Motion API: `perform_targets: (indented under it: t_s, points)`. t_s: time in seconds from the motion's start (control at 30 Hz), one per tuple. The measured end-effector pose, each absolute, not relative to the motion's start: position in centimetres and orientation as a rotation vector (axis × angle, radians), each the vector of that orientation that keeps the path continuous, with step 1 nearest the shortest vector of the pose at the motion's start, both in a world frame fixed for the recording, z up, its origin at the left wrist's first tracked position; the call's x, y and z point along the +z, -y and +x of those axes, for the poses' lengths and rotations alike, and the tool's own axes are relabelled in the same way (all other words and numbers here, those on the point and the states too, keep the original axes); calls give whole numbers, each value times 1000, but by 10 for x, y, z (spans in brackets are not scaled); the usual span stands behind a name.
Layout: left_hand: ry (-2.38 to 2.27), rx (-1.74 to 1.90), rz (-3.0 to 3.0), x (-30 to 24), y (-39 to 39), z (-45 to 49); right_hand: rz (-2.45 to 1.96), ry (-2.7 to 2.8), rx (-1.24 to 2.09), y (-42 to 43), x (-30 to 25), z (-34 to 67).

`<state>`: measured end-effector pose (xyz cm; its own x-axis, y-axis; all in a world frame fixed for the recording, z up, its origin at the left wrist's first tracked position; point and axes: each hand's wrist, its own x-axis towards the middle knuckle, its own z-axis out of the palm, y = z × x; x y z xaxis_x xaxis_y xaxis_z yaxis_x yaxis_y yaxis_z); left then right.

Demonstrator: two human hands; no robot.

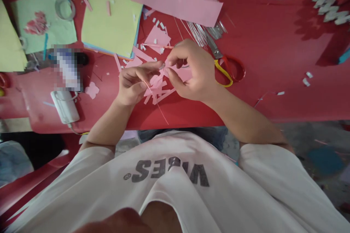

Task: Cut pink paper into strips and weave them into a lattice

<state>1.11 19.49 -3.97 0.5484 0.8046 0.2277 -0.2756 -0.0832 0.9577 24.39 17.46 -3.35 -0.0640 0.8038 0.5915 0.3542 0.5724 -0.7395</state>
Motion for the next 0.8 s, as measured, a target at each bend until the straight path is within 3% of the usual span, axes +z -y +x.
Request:
perform_targets:
  t_s: [0.27, 0.8]
  points:
    - [-428, 1053, 1660, -45, -195, 13, -891, 1749, 376, -175, -37, 244]
    - [-638, 977, 1528, -34, -180, 18, -928, 1791, 205, -168, -29, 243]
